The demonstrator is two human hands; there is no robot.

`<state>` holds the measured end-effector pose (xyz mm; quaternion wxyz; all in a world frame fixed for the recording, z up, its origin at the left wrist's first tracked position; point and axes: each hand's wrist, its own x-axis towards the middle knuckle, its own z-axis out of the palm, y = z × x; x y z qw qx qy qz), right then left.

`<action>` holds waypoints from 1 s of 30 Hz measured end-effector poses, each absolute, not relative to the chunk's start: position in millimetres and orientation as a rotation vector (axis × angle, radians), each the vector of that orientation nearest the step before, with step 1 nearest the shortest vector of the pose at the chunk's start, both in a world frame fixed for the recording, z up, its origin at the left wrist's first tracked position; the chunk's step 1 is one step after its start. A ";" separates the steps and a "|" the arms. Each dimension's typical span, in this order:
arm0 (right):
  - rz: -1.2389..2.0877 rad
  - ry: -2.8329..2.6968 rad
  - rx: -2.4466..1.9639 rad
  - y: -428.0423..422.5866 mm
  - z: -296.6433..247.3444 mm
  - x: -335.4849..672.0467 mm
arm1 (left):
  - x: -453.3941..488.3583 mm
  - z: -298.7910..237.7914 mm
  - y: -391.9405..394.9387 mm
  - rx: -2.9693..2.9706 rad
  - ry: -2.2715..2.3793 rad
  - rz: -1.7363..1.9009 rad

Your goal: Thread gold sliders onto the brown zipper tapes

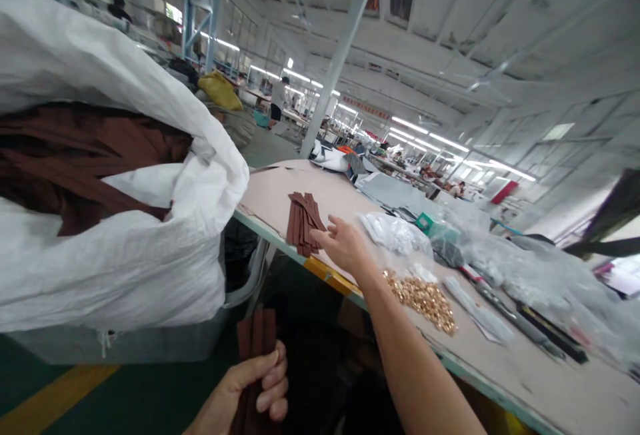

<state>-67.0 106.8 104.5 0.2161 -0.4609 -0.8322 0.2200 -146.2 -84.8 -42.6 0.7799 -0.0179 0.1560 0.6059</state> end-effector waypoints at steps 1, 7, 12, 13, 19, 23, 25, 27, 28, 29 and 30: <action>0.539 -2.336 -1.331 124.5 109.1 -84.7 | -151.9 -43.2 -79.3 -0.057 0.347 1.337; 0.307 -2.533 -1.613 181.8 92.2 -168.0 | -179.4 -57.0 -51.6 -0.177 0.427 1.461; 0.182 -2.717 -1.683 199.6 80.5 -173.1 | -193.9 -65.5 -37.6 -0.278 0.439 1.497; 0.165 -2.745 -1.690 203.0 80.8 -169.6 | -195.8 -65.4 -34.4 -0.292 0.439 1.500; 0.113 -2.779 -1.736 215.5 81.6 -151.6 | -204.0 -53.5 -16.1 -0.337 0.456 1.527; 0.174 -2.728 -1.754 218.8 77.7 -145.8 | -205.7 -42.1 -9.3 -0.360 0.485 1.555; 0.234 -2.679 -1.772 221.8 77.4 -140.6 | -205.0 -38.0 -6.6 -0.367 0.499 1.567; 0.319 -2.621 -1.794 226.2 79.1 -132.2 | -203.5 -35.0 -4.0 -0.370 0.512 1.574; 0.373 -2.594 -1.804 228.5 80.7 -127.1 | -202.5 -33.5 -2.6 -0.369 0.520 1.578; 0.433 -2.568 -1.810 230.7 82.6 -121.4 | -201.3 -31.9 -1.3 -0.367 0.529 1.585; 0.497 -2.544 -1.811 232.4 84.8 -115.6 | -199.9 -30.0 0.2 -0.365 0.540 1.591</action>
